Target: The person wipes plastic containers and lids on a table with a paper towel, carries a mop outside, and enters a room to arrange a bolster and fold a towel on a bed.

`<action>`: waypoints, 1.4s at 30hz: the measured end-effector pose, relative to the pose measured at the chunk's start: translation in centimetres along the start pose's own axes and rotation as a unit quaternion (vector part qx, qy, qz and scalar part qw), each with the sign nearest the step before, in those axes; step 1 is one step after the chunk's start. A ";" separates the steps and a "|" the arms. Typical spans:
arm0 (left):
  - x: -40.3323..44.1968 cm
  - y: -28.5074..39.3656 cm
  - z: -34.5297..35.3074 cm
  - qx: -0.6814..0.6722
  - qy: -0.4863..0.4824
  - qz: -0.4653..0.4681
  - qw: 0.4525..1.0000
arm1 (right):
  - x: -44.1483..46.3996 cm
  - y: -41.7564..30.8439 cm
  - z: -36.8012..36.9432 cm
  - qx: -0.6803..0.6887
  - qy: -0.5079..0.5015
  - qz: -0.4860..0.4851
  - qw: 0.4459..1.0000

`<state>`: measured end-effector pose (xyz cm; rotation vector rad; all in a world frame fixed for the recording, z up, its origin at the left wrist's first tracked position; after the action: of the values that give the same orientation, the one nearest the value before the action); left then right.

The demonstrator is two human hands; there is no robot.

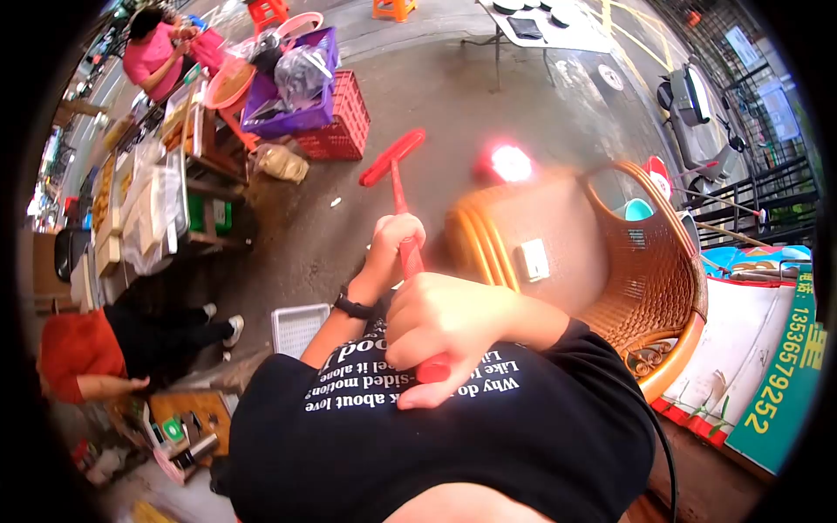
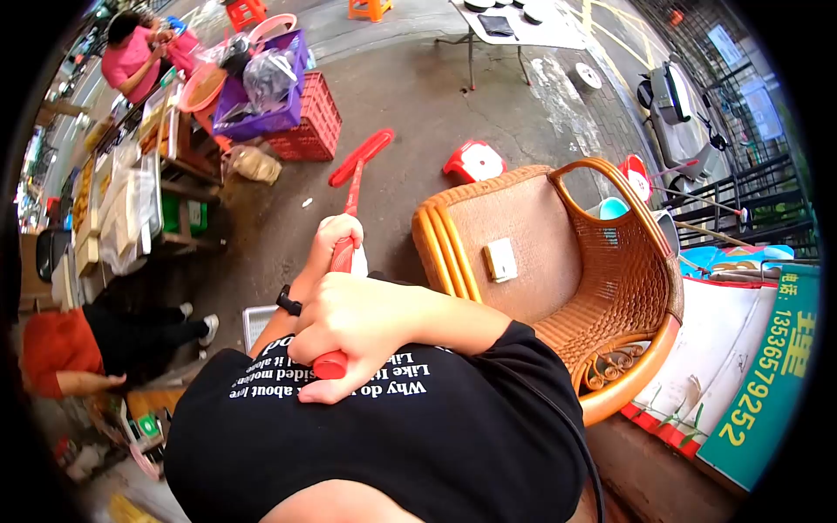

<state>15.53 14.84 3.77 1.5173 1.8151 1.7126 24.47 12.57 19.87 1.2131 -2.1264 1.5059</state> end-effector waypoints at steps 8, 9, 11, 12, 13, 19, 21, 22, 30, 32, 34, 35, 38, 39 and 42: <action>16.1 -11.8 -1.3 -0.033 -0.203 -0.055 0.977 | 2.8 13.7 -15.3 -0.093 0.145 0.082 0.982; 17.9 -12.4 -1.2 -0.015 -0.219 -0.029 0.975 | 3.0 14.7 -17.1 -0.096 0.159 0.086 0.979; 21.7 -13.0 -0.2 0.012 -0.250 0.027 0.968 | 2.8 16.3 -20.8 -0.107 0.187 0.099 0.971; 23.0 -14.3 1.2 0.012 -0.306 0.021 0.952 | 2.2 17.2 -22.1 -0.111 0.194 0.101 0.969; 24.7 -14.9 2.2 -0.002 -0.314 0.038 0.949 | 1.6 17.8 -23.5 -0.130 0.207 0.109 0.964; 35.5 -21.7 9.5 -0.110 -0.349 0.067 0.928 | -2.9 24.1 -33.1 -0.240 0.287 0.171 0.912; 40.5 -22.8 12.0 -0.203 -0.349 0.107 0.908 | -4.1 26.4 -37.2 -0.265 0.307 0.169 0.898; 42.8 -23.2 13.4 -0.193 -0.371 0.111 0.901 | -4.2 26.8 -39.6 -0.275 0.296 0.176 0.898; 55.9 -26.6 19.7 -0.211 -0.487 0.021 0.847 | -6.3 31.0 -53.8 -0.323 0.295 0.233 0.869; 58.2 -28.1 22.0 -0.221 -0.471 0.028 0.853 | -8.4 32.1 -56.8 -0.322 0.316 0.244 0.859; 61.0 -30.3 25.4 -0.278 -0.456 0.015 0.845 | -11.2 32.9 -60.7 -0.331 0.336 0.278 0.837; 63.0 -30.4 27.1 -0.277 -0.479 0.026 0.832 | -12.9 33.0 -63.4 -0.337 0.374 0.280 0.817; 68.0 -32.0 32.0 -0.337 -0.508 0.044 0.792 | -17.3 33.9 -69.8 -0.325 0.424 0.298 0.791; 69.3 -32.7 33.6 -0.322 -0.534 0.031 0.781 | -18.7 34.5 -71.8 -0.329 0.417 0.322 0.784; 73.8 -33.5 38.6 -0.333 -0.579 0.049 0.742 | -21.4 34.5 -77.5 -0.372 0.432 0.339 0.749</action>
<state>-5.73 101.92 -1.25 1.6675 0.4100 0.8041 -6.78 94.22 16.93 -0.5295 -2.0945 0.8652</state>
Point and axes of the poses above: each hand's wrist, its own x-axis towards the middle knuckle, its own z-axis out of the palm, y = z × x, the point moved 8 cm from there along x, towards the middle knuckle, and after that the axes turned 7 degrees about -x, right-handed, at the moved point
